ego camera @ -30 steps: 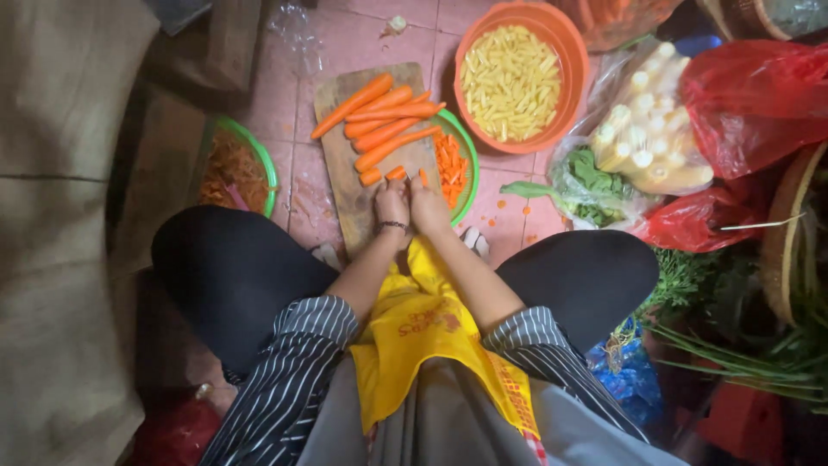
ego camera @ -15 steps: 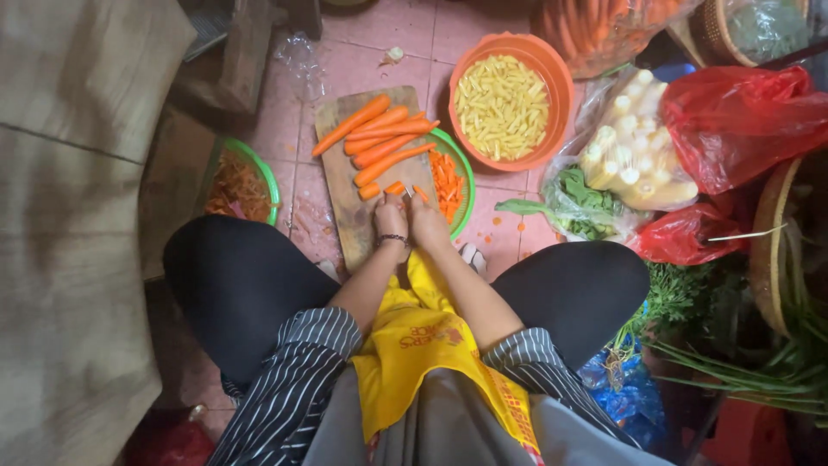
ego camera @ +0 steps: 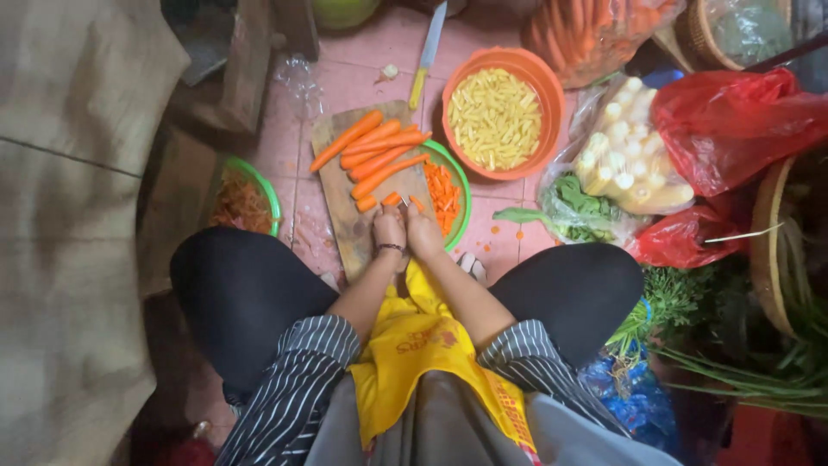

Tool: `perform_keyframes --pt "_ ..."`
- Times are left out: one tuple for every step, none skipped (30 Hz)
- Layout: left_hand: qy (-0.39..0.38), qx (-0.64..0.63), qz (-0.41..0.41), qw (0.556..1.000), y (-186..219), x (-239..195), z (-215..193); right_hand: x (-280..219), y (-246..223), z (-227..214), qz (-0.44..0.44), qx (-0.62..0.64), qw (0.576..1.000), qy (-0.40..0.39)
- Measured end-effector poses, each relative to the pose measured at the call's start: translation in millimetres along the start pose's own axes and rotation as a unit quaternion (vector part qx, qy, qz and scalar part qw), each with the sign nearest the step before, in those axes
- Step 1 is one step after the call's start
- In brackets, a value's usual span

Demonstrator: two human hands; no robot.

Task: The recorder is peeling carrots with a peeler and slicing them with a knife on a wooden cutting board on the floor.

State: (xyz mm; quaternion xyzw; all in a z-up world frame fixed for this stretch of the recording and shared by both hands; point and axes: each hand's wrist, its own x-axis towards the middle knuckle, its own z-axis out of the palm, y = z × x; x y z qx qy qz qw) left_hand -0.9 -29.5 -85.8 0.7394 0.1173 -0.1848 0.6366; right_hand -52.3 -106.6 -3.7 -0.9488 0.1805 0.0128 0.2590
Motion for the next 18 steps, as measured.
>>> perform_keyframes --pt "-0.001 -0.001 0.003 1.000 11 -4 -2 -1 -9 -17 -0.001 -0.001 1.000 0.003" --pt "0.007 0.187 0.094 0.978 22 -8 -4 -1 -18 -34 0.040 0.006 0.999 -0.006" --pt "0.014 0.368 0.179 0.912 31 -14 -6 -4 -27 -50 0.082 0.012 0.996 -0.017" --pt "0.014 0.367 0.180 0.912 38 -19 -9 -5 -26 -57 0.081 0.012 0.997 -0.015" --pt "0.050 0.360 0.305 0.880 47 -23 -9 -5 -23 -65 0.102 0.030 0.994 0.002" --pt "0.086 0.347 0.424 0.832 56 -26 -9 -5 -21 -74 0.122 0.048 0.991 0.020" --pt "0.086 0.343 0.428 0.832 57 -21 -6 -5 -16 -78 0.122 0.046 0.991 0.026" --pt "-0.023 0.372 0.429 0.823 59 -16 -3 -6 -10 -82 0.133 0.044 0.989 0.040" --pt "-0.131 0.396 0.427 0.802 62 -10 2 -5 -4 -87 0.144 0.041 0.987 0.056" --pt "-0.130 0.393 0.432 0.801 48 -2 8 -6 0 -89 0.144 0.040 0.987 0.062" --pt "-0.133 0.407 0.436 0.791 33 5 15 -7 4 -92 0.164 0.032 0.984 0.058" --pt "-0.135 0.421 0.440 0.782 19 14 22 -8 8 -94 0.183 0.025 0.981 0.054" --pt "-0.136 0.419 0.443 0.781 32 6 20 -12 13 -91 0.184 0.024 0.981 0.057" --pt "-0.149 0.444 0.431 0.771 45 -1 19 -15 17 -88 0.193 0.024 0.980 0.043" --pt "-0.162 0.469 0.418 0.761 59 -6 17 -16 21 -86 0.201 0.025 0.979 0.028" --pt "-0.161 0.467 0.422 0.760 57 -7 17 -19 26 -79 0.200 0.024 0.979 0.033" --pt "-0.141 0.467 0.446 0.751 56 -7 18 -20 32 -73 0.198 0.023 0.980 0.022" --pt "-0.122 0.465 0.469 0.741 56 -7 18 -20 37 -66 0.196 0.021 0.980 0.012"
